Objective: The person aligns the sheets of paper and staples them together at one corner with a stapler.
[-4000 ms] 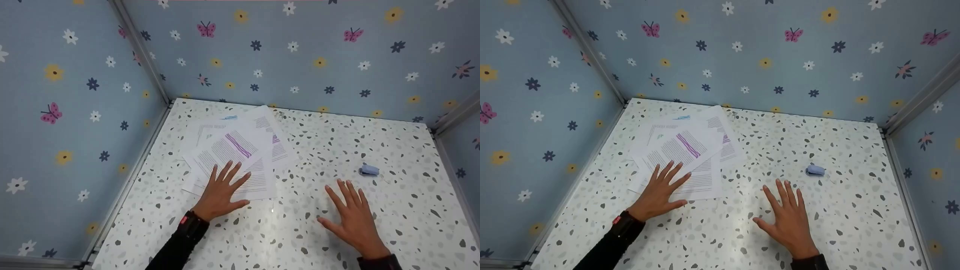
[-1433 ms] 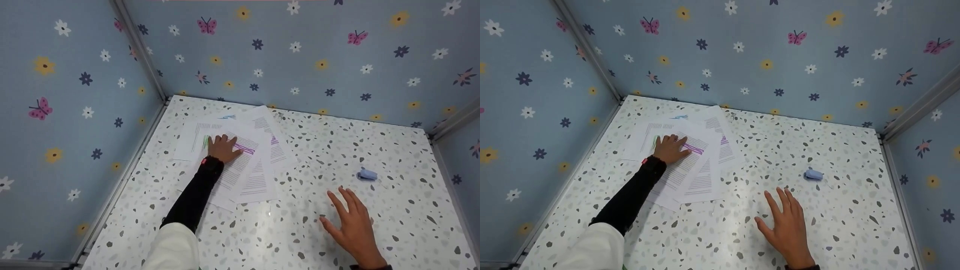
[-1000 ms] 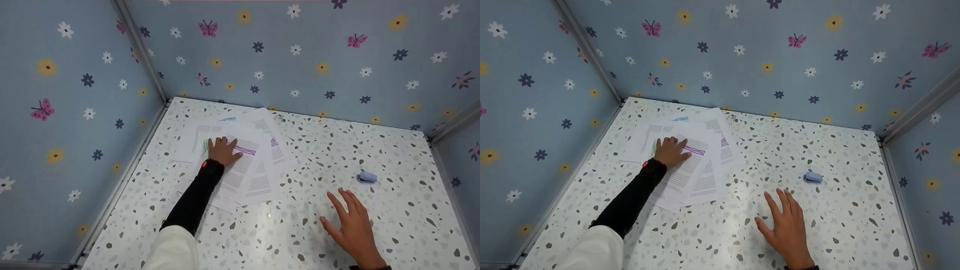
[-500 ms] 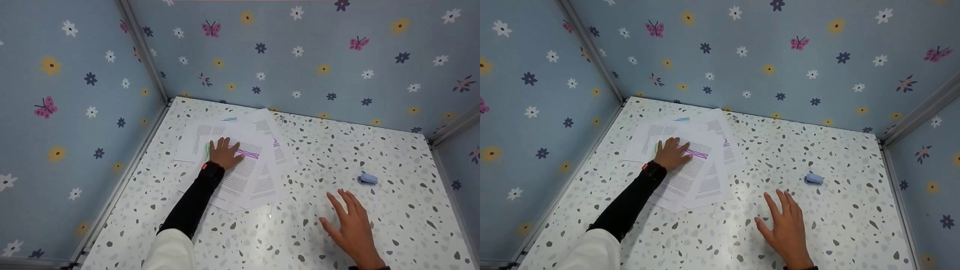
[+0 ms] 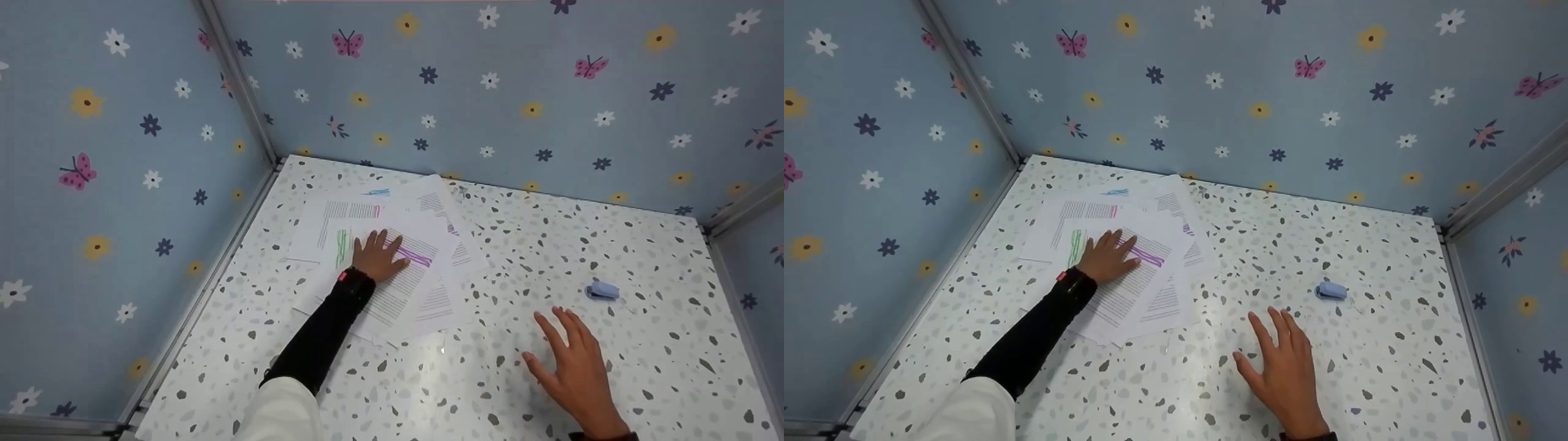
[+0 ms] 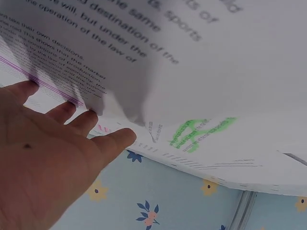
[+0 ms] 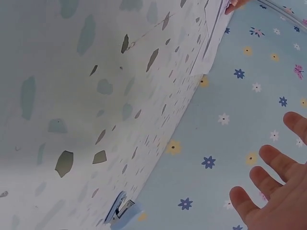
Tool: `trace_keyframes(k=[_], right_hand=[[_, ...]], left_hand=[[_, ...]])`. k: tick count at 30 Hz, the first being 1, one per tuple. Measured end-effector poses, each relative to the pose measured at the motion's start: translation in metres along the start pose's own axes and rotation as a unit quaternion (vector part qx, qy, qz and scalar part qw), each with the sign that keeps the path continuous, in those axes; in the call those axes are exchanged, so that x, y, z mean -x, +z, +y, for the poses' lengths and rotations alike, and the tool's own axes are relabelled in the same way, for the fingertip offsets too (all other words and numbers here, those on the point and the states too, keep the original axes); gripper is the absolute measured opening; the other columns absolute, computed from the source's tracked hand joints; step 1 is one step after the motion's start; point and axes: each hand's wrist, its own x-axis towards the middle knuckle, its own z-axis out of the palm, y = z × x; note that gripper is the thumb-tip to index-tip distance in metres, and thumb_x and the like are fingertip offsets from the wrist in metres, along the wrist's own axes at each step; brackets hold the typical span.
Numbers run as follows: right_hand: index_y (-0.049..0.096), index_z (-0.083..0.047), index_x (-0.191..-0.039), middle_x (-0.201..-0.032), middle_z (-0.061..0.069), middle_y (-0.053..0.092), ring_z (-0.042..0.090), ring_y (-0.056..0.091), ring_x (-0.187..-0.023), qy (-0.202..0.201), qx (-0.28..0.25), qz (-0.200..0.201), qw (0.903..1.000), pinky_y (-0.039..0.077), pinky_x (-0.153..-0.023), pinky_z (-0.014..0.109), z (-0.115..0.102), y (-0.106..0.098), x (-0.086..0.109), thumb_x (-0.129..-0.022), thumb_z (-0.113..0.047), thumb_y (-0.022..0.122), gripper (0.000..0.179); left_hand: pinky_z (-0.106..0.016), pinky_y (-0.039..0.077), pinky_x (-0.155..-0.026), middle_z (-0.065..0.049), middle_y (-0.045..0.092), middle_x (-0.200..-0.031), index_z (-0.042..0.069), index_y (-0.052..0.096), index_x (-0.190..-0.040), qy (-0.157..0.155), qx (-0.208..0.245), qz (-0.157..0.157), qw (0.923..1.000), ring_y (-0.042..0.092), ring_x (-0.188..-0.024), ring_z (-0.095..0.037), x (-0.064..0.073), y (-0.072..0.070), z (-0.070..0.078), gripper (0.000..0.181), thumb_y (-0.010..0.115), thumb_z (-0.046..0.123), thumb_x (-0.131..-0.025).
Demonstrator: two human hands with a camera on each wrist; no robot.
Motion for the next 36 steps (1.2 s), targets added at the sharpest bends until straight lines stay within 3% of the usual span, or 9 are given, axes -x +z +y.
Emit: trace_keyframes(k=[6,15,25,31,36], right_hand=[[0.053,-0.017,-0.149,-0.149,0.024,0.045,0.046,0.037,-0.138,0.006,-0.001,-0.005,1.0,0.033,-0.1,0.07,-0.002,-0.001,0.001,-0.086,-0.038,0.079,0.071],[0.054,-0.016,-0.148,-0.149,0.023,0.045,0.045,0.037,-0.139,0.004,0.0,-0.006,1.0,0.033,-0.101,0.069,-0.003,-0.001,-0.001,-0.086,-0.037,0.079,0.069],[0.055,-0.015,-0.147,-0.148,0.024,0.047,0.045,0.038,-0.138,-0.012,-0.003,0.004,0.9999,0.033,-0.101,0.07,-0.005,0.0,-0.003,-0.087,-0.037,0.079,0.068],[0.054,-0.015,-0.147,-0.15,0.022,0.045,0.045,0.037,-0.139,-0.007,-0.002,-0.007,0.9999,0.032,-0.102,0.069,-0.007,0.002,-0.007,-0.087,-0.038,0.078,0.069],[0.054,-0.016,-0.148,-0.149,0.022,0.045,0.045,0.037,-0.138,-0.004,0.005,-0.015,0.9999,0.032,-0.103,0.069,-0.008,0.003,-0.007,-0.087,-0.039,0.078,0.069]], left_hand=[[-0.069,0.017,-0.115,-0.018,0.035,-0.16,0.021,0.043,-0.156,-0.013,-0.011,0.019,0.9997,0.028,-0.147,-0.04,0.004,0.001,0.01,0.062,0.046,0.055,-0.104],[-0.07,0.018,-0.114,-0.019,0.036,-0.158,0.021,0.04,-0.157,-0.013,-0.026,0.013,0.9995,0.03,-0.146,-0.041,0.013,0.01,0.027,0.064,0.037,0.059,-0.106],[-0.068,0.018,-0.114,-0.023,0.047,-0.148,0.018,0.051,-0.15,-0.019,-0.031,0.049,0.9981,0.035,-0.143,-0.042,0.02,0.008,0.037,0.06,0.042,0.056,-0.105],[-0.066,0.019,-0.115,-0.026,0.053,-0.141,0.016,0.059,-0.144,-0.003,-0.045,0.073,0.9963,0.036,-0.143,-0.042,0.029,0.003,0.057,0.057,0.044,0.055,-0.105],[-0.066,0.019,-0.116,-0.025,0.053,-0.141,0.018,0.059,-0.144,0.004,-0.053,0.072,0.996,0.036,-0.142,-0.041,0.029,0.009,0.066,0.058,0.043,0.057,-0.104]])
